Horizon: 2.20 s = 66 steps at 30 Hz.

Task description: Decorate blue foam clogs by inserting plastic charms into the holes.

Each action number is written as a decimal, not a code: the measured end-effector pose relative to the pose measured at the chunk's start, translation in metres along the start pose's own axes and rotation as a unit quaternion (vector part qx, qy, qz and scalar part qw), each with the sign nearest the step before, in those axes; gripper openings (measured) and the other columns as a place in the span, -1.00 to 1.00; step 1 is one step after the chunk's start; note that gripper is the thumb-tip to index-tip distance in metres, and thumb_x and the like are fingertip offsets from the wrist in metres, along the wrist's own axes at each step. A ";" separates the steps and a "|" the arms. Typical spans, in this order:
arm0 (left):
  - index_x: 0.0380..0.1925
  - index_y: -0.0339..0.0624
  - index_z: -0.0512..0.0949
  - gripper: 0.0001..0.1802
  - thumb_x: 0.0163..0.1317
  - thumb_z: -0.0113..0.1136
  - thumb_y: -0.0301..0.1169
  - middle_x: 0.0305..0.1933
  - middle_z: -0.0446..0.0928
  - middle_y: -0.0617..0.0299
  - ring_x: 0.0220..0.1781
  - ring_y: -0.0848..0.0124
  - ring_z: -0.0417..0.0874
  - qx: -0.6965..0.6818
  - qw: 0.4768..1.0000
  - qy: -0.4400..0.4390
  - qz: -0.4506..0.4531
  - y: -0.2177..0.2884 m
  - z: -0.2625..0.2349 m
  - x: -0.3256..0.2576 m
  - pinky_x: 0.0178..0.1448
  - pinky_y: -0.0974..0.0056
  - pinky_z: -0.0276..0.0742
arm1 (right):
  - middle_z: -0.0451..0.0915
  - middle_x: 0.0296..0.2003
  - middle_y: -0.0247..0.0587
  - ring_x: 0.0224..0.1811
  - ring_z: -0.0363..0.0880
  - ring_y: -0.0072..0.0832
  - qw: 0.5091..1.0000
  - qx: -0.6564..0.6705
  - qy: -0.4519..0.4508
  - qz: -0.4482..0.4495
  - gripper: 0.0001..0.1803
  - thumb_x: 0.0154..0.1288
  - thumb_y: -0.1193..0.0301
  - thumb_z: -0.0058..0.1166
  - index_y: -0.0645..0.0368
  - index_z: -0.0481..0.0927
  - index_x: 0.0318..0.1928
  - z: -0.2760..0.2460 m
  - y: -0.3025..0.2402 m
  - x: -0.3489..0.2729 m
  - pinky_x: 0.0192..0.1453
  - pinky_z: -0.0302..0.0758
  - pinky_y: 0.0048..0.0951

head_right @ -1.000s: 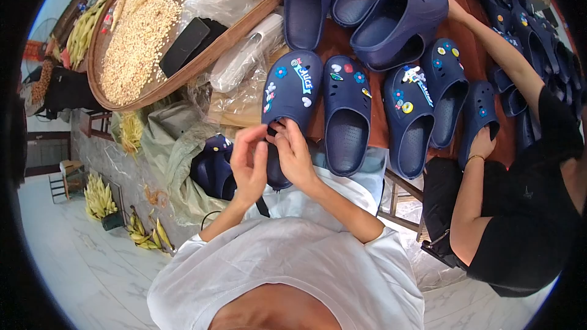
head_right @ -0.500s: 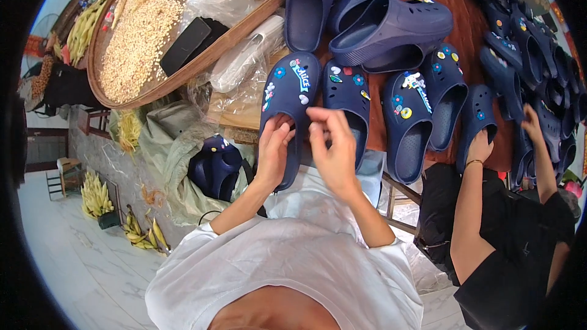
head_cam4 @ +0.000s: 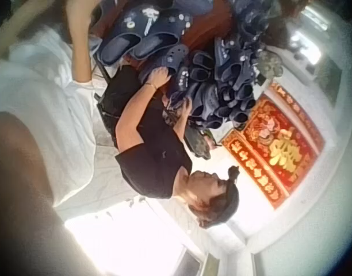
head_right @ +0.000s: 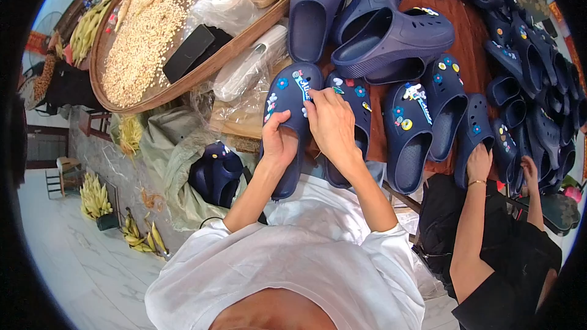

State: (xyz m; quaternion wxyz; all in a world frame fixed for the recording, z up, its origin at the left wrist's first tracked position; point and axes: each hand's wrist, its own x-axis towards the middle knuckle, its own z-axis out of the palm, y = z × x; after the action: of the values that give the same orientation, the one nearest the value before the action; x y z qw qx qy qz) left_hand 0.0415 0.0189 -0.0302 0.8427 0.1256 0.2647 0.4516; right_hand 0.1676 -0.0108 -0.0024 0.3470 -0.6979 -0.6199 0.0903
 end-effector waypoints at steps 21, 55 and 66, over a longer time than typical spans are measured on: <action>-0.09 -0.36 0.55 -0.73 0.25 0.12 -0.45 -0.06 0.58 0.15 0.01 0.35 0.58 0.096 0.993 0.063 0.011 -0.017 -0.030 -0.054 0.17 0.20 0.44 | 0.54 -0.63 -0.23 -0.63 0.52 -0.42 0.990 0.104 -0.017 0.090 -0.75 0.31 0.34 0.23 0.21 0.45 -0.33 -0.001 -0.022 0.000 -0.50 0.41 -0.40; 0.15 -0.38 0.42 -0.51 0.20 0.07 -0.43 0.05 0.57 0.04 0.09 0.20 0.59 0.044 0.999 0.023 0.000 0.016 -0.017 -0.054 0.19 0.09 0.49 | 0.59 -0.36 -0.17 -0.36 0.60 -0.36 0.992 0.120 -0.021 0.020 -0.84 0.24 0.50 0.23 0.23 0.60 -0.17 -0.026 -0.016 -0.008 -0.25 0.50 -0.39; 0.07 -0.34 0.49 -0.59 0.20 0.15 -0.47 0.03 0.57 0.13 0.08 0.32 0.57 0.052 0.998 0.032 -0.031 0.007 -0.031 -0.056 0.23 0.16 0.45 | 0.59 -0.30 -0.23 -0.24 0.57 -0.23 0.994 0.086 -0.035 -0.057 -0.78 0.16 0.44 0.28 0.14 0.69 -0.14 -0.020 -0.017 -0.010 -0.13 0.50 -0.28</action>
State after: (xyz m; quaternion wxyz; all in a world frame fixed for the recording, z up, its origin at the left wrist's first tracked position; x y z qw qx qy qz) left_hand -0.0065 -0.0241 -0.0344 0.8398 0.1461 0.3188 0.4145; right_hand 0.1625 -0.0280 0.0191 0.3885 -0.6255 -0.6602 0.1478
